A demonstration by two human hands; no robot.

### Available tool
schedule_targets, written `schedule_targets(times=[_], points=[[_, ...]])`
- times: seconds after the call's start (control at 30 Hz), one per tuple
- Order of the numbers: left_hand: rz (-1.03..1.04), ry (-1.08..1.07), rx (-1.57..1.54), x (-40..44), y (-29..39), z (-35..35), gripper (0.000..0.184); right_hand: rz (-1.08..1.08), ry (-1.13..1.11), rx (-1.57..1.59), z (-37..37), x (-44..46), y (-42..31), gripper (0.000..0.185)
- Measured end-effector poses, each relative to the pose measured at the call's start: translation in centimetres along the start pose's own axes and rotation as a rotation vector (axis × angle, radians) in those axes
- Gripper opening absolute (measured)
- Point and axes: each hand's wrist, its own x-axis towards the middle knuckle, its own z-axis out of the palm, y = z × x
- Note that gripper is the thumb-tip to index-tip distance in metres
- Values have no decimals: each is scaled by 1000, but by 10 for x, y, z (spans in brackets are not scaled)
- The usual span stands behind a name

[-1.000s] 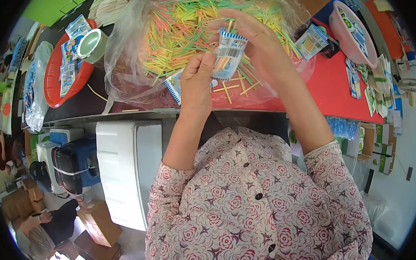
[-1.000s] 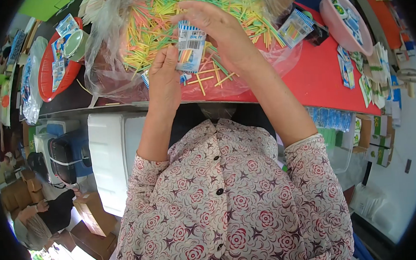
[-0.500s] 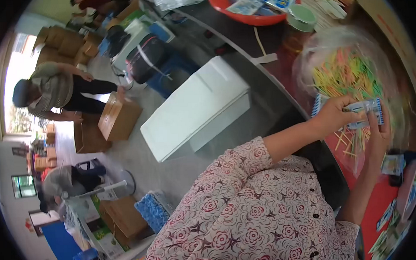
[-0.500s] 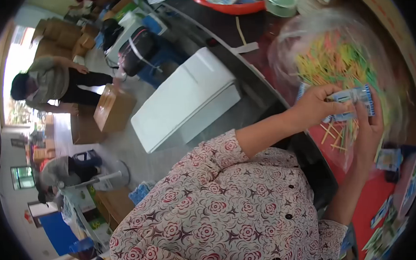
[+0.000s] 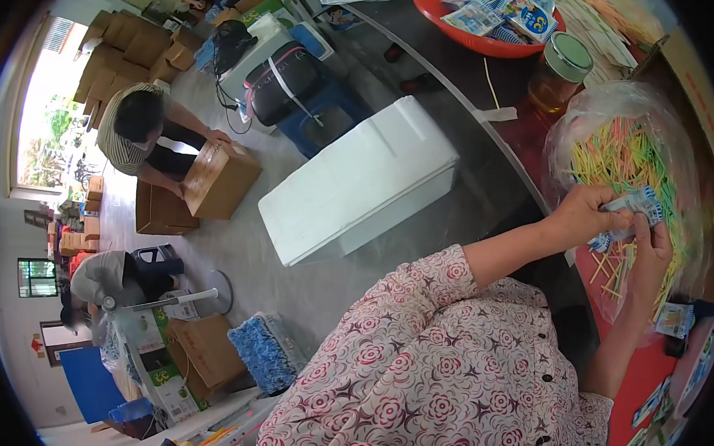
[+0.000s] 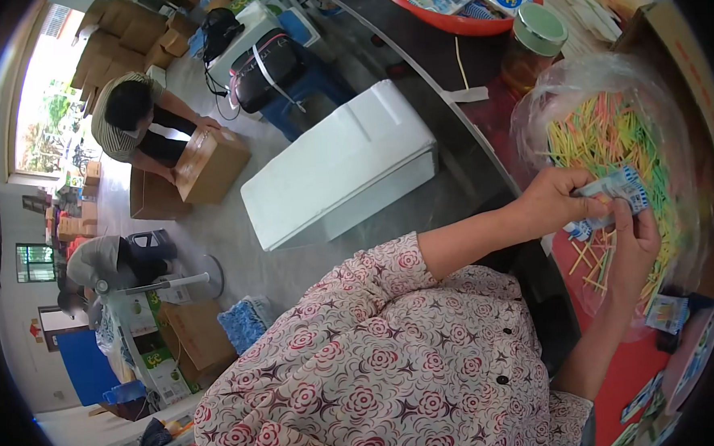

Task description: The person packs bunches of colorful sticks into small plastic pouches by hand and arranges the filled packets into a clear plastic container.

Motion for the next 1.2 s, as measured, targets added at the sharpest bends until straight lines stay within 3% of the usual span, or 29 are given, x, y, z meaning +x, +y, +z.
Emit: schedule_targets(times=[0.07, 0.13, 0.2, 0.23, 0.27, 0.33, 0.4, 0.47, 0.57, 0.67, 0.73, 0.83, 1.0, 1.07, 1.2], points=[[-21, 15, 28, -2, 0, -1, 17, 16, 93, 81, 4, -8, -3, 20], [-57, -15, 65, 1, 0, 10, 21, 106, 152, -98, 7, -19, -22, 22], [-75, 21, -122, 5, -7, 20, 27, 244, 168, -178, 1, -18, -21, 24], [-135, -51, -107, 7, 1, 22, 28, 263, 177, -69, -1, -22, -21, 24], [-160, -60, 30, 13, -14, 23, 21, 240, 193, -64, -9, -24, -13, 23], [-240, -98, -178, 11, -23, 37, 18, 276, 176, -10, -26, -34, -8, 20], [-225, -106, -99, 11, -29, 47, 14, 336, 199, 30, -34, -45, -5, 18], [-211, -135, -31, 12, -38, 53, 13, 186, 167, 138, -35, -51, 15, 18], [-176, -158, 65, 6, -38, 64, 12, 197, 149, 115, -47, -62, 21, 22], [-163, -156, 56, 0, -29, 87, 11, 27, 250, 194, -46, -76, 44, 19], [-152, -133, 24, -1, -29, 93, 12, 32, 308, 236, -59, -86, 42, 18], [81, -174, 394, -5, -29, 78, 13, 67, 352, 348, -75, -99, 42, 17], [250, -165, 736, -3, -22, 48, 13, 216, 615, 38, -168, -107, 36, 25], [325, -146, 892, -2, -24, 36, 13, 84, 850, -176, -198, -100, 57, 24], [449, -202, 1162, 8, -25, 30, 14, 201, 946, -498, -224, -86, 95, 24]])
